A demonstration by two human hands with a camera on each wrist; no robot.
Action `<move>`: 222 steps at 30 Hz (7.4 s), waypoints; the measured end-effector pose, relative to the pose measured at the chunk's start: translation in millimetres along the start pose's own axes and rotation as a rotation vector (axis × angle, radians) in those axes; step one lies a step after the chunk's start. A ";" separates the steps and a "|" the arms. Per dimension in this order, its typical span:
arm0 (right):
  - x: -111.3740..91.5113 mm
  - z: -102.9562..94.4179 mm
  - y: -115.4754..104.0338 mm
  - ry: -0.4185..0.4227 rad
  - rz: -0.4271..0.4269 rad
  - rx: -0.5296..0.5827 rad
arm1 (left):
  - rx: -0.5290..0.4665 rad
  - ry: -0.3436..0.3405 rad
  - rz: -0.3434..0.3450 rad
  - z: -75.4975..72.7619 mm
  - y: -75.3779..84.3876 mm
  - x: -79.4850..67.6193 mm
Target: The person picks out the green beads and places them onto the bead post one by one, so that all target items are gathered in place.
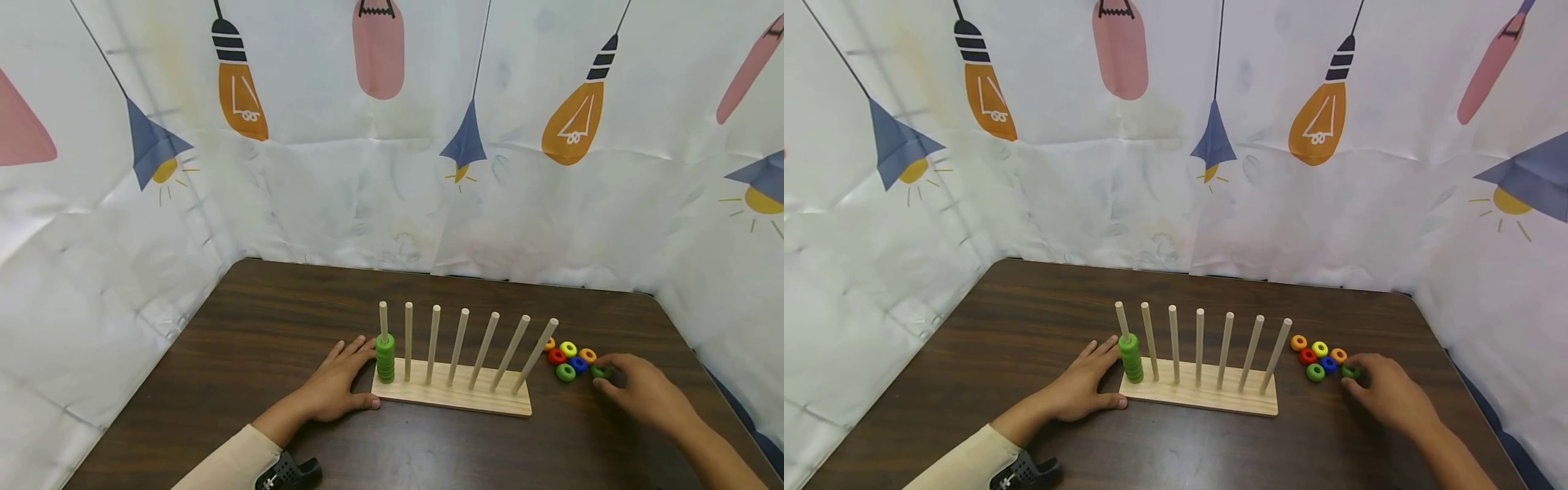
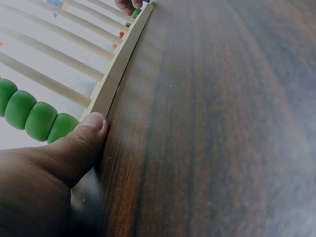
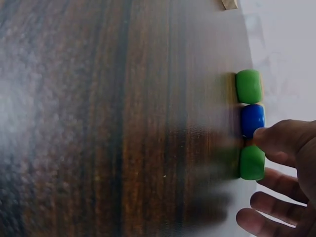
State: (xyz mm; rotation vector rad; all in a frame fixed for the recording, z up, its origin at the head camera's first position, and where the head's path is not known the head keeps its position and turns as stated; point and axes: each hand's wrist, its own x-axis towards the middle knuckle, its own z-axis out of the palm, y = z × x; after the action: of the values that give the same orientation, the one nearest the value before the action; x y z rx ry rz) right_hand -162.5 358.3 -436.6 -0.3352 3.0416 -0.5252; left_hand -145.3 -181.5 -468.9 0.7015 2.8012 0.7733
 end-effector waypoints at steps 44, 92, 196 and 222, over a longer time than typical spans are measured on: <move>-11.0 -59.0 -60.0 0.153 -0.069 0.022 | 0.000 0.001 0.000 -0.6 0.7 -0.9; -1.7 -110.8 -136.4 0.385 -0.529 0.001 | -0.018 0.014 0.011 -1.3 1.7 -0.5; 37.8 -84.0 -237.6 0.245 -0.665 0.201 | -0.017 0.006 0.011 0.8 -1.1 -0.1; 49.2 -78.0 -261.0 0.213 -0.689 0.221 | -0.016 0.005 -0.006 0.4 -0.1 0.2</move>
State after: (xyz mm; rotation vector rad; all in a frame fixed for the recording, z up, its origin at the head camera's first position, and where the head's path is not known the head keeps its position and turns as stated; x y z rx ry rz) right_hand -162.6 133.1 -275.6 -1.4084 2.9439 -0.9619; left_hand -145.4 -181.3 -469.3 0.6896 2.7969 0.7966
